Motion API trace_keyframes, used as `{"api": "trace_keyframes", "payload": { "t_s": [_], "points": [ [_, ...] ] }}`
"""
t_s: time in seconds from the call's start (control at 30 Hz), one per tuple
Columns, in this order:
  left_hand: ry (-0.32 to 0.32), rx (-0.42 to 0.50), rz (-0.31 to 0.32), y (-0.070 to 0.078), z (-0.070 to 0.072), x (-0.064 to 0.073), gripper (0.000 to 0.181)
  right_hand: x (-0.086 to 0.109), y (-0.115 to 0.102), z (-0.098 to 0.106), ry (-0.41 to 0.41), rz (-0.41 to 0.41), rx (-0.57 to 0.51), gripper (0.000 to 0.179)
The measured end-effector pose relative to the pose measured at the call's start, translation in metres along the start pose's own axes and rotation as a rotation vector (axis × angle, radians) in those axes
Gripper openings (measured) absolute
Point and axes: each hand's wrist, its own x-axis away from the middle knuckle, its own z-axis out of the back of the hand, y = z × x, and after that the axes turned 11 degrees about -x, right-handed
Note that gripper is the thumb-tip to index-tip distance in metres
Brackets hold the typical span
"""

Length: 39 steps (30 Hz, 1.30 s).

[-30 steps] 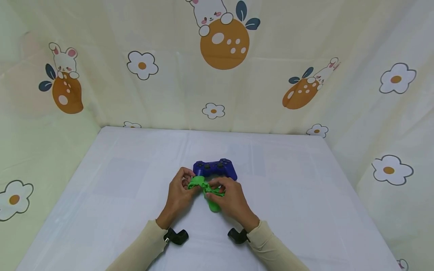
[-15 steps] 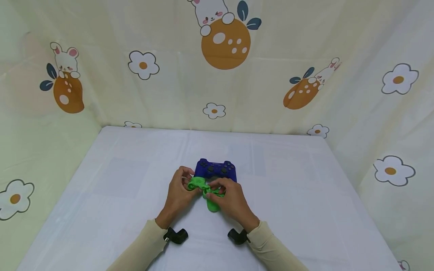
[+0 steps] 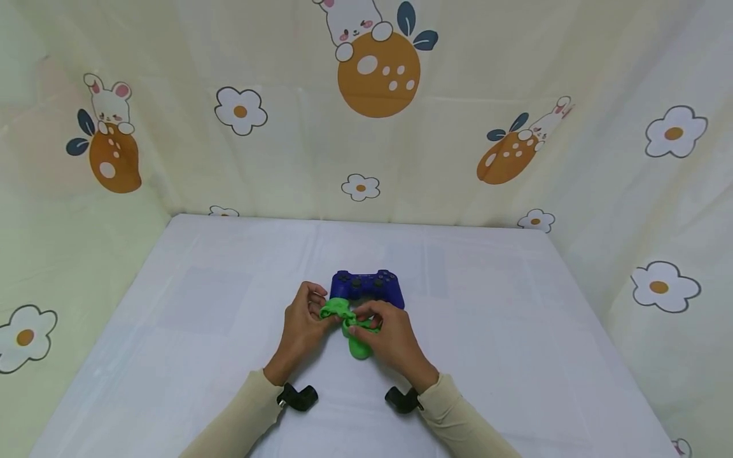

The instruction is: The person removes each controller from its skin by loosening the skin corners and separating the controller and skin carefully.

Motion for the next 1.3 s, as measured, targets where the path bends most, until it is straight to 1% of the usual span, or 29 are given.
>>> {"api": "trace_keyframes", "payload": {
  "t_s": [0.33,0.6,0.97,1.3],
  "points": [
    [0.015,-0.01,-0.004,-0.0007,0.0,0.001,0.05,-0.001,0.0022,-0.0013,-0.012,0.01,-0.014,0.024],
    [0.024,-0.007,0.002,-0.0006,-0.0015,0.001,0.049,-0.0012,0.0023,-0.0009,-0.011,0.011,-0.001,0.022],
    [0.058,0.017,0.028,0.0007,-0.0046,0.0016,0.046,-0.0007,0.0049,-0.0018,-0.008,0.014,-0.007,0.022],
    [0.039,0.053,0.046,0.0011,-0.004,0.0013,0.05,-0.0002,0.0076,-0.0007,-0.003,0.01,-0.011,0.023]
  ]
}}
